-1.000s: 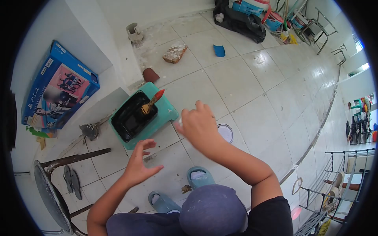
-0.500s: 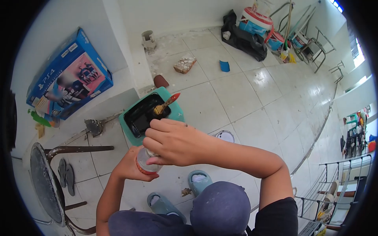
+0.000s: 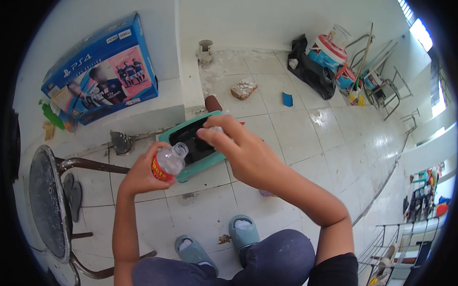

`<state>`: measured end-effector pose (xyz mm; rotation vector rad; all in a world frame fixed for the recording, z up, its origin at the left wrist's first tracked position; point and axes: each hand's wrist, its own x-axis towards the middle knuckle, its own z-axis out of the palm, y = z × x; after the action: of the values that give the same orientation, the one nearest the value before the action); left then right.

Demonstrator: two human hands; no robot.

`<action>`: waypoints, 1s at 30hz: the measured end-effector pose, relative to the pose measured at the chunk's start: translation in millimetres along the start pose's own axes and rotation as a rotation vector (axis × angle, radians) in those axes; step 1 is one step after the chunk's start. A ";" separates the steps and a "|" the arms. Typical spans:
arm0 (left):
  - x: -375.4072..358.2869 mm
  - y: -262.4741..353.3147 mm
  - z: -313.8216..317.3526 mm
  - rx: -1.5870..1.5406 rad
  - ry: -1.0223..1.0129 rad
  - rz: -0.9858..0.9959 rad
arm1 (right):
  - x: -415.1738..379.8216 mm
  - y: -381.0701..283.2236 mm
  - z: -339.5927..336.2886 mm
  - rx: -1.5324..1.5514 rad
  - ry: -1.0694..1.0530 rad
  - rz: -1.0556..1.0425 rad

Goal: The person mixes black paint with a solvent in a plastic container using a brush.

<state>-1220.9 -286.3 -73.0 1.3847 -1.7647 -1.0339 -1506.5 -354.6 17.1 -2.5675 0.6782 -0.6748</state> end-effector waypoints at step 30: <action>20.9 -21.6 -1.9 0.691 0.066 -0.278 | -7.0 22.4 18.4 -0.053 0.132 0.102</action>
<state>-1214.2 -309.7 -90.5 2.0987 -2.0114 -0.4973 -1509.8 -364.2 -11.0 -2.5328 0.8745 -0.8076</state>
